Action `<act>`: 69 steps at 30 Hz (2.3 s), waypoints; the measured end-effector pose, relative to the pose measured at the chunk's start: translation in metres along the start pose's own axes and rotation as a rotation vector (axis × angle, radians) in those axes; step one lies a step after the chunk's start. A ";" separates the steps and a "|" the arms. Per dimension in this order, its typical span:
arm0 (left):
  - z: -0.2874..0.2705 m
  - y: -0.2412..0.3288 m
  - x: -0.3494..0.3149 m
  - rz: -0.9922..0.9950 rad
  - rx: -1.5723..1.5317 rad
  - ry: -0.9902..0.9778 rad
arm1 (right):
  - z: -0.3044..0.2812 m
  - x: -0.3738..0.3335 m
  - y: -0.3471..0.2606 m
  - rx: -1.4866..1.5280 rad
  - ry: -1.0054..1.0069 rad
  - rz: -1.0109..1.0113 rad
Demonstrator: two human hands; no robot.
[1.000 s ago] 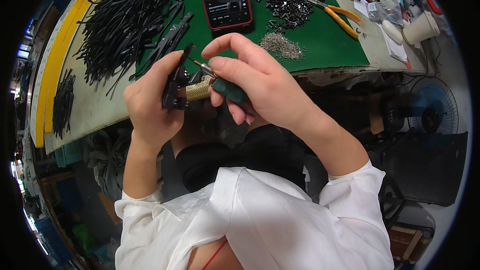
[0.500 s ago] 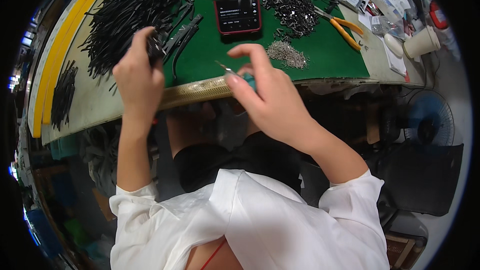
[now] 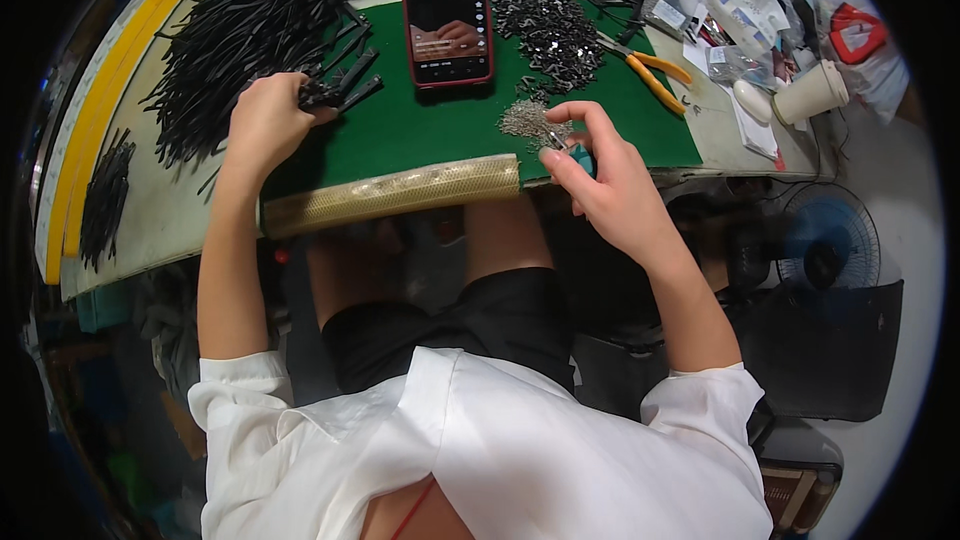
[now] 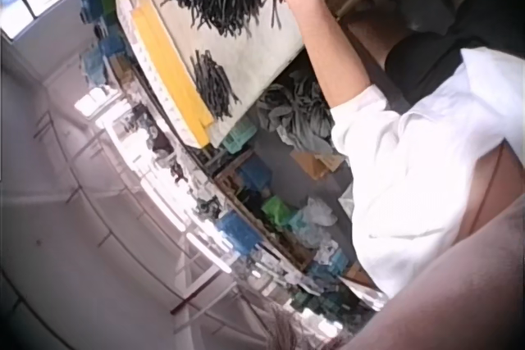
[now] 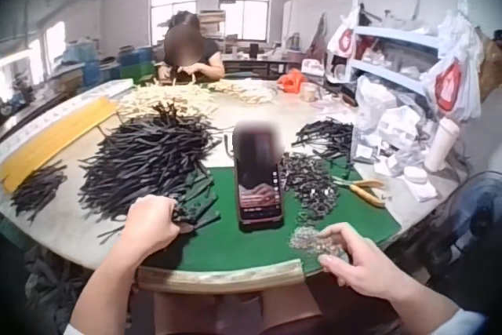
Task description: The person repeatedly picks up black cable segments and small metal connectors from a green workbench, inserts the connectors into the cable ends, and places the assembled units back on the table. The process is continuous and repetitive throughout the clip.
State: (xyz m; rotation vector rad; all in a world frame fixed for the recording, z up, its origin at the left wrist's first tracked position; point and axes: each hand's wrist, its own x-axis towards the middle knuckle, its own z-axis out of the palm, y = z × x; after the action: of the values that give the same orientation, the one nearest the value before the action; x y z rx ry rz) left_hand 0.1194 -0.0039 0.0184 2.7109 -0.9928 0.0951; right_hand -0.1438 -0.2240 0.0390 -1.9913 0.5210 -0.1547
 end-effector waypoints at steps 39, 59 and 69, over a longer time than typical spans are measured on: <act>-0.015 0.043 -0.078 0.120 -1.213 -0.028 | -0.009 0.027 0.005 -0.784 -0.223 -0.359; 0.001 0.070 -0.087 0.496 -0.564 0.599 | 0.057 -0.003 -0.047 0.623 -0.351 -0.046; 0.003 0.071 -0.087 0.560 -0.547 0.635 | 0.060 -0.004 -0.054 0.695 -0.346 0.011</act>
State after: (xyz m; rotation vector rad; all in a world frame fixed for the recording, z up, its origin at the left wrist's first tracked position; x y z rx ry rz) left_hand 0.0073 -0.0026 0.0176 1.6838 -1.2821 0.6346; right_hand -0.1123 -0.1526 0.0590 -1.2952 0.2081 0.0208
